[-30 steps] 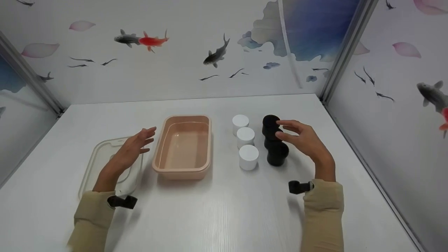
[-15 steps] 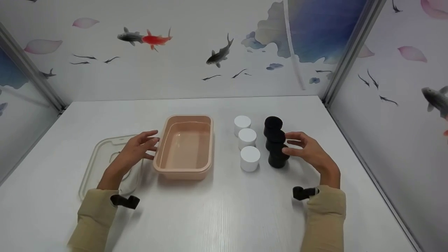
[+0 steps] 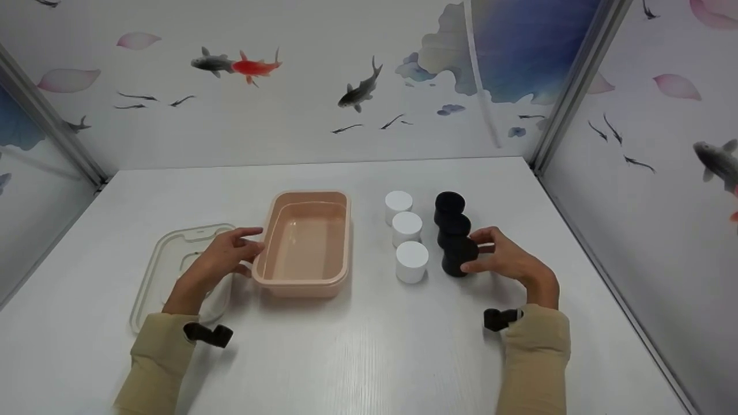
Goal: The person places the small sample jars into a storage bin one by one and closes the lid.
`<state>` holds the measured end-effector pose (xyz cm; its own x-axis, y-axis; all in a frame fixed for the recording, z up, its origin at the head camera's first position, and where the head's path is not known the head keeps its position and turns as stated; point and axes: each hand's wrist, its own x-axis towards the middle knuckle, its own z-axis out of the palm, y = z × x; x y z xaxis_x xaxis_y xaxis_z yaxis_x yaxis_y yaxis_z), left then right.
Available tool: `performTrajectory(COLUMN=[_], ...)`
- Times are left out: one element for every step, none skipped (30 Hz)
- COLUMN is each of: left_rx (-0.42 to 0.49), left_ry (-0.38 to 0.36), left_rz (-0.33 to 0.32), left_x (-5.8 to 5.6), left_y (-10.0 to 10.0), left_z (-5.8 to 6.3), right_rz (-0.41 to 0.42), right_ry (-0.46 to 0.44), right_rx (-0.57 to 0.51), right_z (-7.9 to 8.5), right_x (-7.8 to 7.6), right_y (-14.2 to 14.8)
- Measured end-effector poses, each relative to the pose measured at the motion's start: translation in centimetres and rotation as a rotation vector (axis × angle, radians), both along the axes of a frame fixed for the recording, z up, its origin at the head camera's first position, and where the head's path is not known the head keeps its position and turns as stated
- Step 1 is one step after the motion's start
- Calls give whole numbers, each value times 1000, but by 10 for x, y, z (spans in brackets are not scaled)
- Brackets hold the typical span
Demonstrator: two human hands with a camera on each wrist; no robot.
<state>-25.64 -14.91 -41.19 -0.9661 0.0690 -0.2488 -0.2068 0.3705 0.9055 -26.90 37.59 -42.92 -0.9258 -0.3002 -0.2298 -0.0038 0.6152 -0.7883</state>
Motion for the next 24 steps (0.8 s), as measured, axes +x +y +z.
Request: performTrajectory(left_rx=[1, 2, 5, 5, 7, 8, 11, 16, 21, 26, 34, 40, 47, 49, 50, 52, 53, 51, 52, 52, 53, 52, 50, 47], left_ry=[-5, -10, -17, -19, -26, -25, -25, -23, -25, -25, -26, -25, -28, -29, -31, -30, -30, -30, -31, -31, -30, -28, -29, -29], left_rz=[-3, -4, -2, -7, -5, -9, -12, -15, -15, -17, -16, -17, -15, -16, -15, -18, -18, -20, -21, -21, -21, -22, -19, -16], left_x=[0, 0, 0, 0, 0, 0, 0, 0, 0, 0, 0, 0, 0, -1, -1, -1, -2, -2, -2, -2, -2, -1, -1, -1], left_y=[0, 0, 0, 0, 0, 0, 0, 0, 0, -1, -1, -1, 0, 0, 0, 0, 0, 0, 0, 0, -1, -1, -1, -2], left_z=[0, 0, 1, 1, 1, 1, 1, 1, 1, 0, 0, -1, -1, -1, -1, -1, -1, -1, -1, -1, -1, -1, -1, -1], right_rz=[-2, -3, -3, -2, -1, 1, 0, 2, 2, 3, 3, 5, 4, 6, 10, 10, 10, 14, 19, 23, 27, 31, 38, 41], right_ry=[-3, -3, -3, 0, 2, 5, 7, 12, 14, 17, 20, 25, 25, 27, 28, 29, 30, 33, 38, 44, 52, 57, 63, 65], right_rx=[4, 9, 16, 21, 26, 30, 37, 40, 41, 42, 40, 40, 45, 44, 45, 48, 52, 51, 50, 48, 44, 35, 23, 14], right_z=[-1, -1, -2, -2, -3, -3, -4, -4, -5, -5, -5, -5, -6, -6, -6, -6, -5, -4, -4, -3, -1, 0, 1, 3], right_x=[0, -1, -1, -1, -2, -2, -3, -3, -3, -3, -4, -4, -4, -4, -4, -3, -3, -3, -3, -2, -2, -2, -2, -1], right_y=[-1, -1, -2, -2, -3, -4, -4, -4, -5, -5, -5, -5, -5, -5, -5, -5, -5, -5, -5, -5, -5, -5, -5, -5])
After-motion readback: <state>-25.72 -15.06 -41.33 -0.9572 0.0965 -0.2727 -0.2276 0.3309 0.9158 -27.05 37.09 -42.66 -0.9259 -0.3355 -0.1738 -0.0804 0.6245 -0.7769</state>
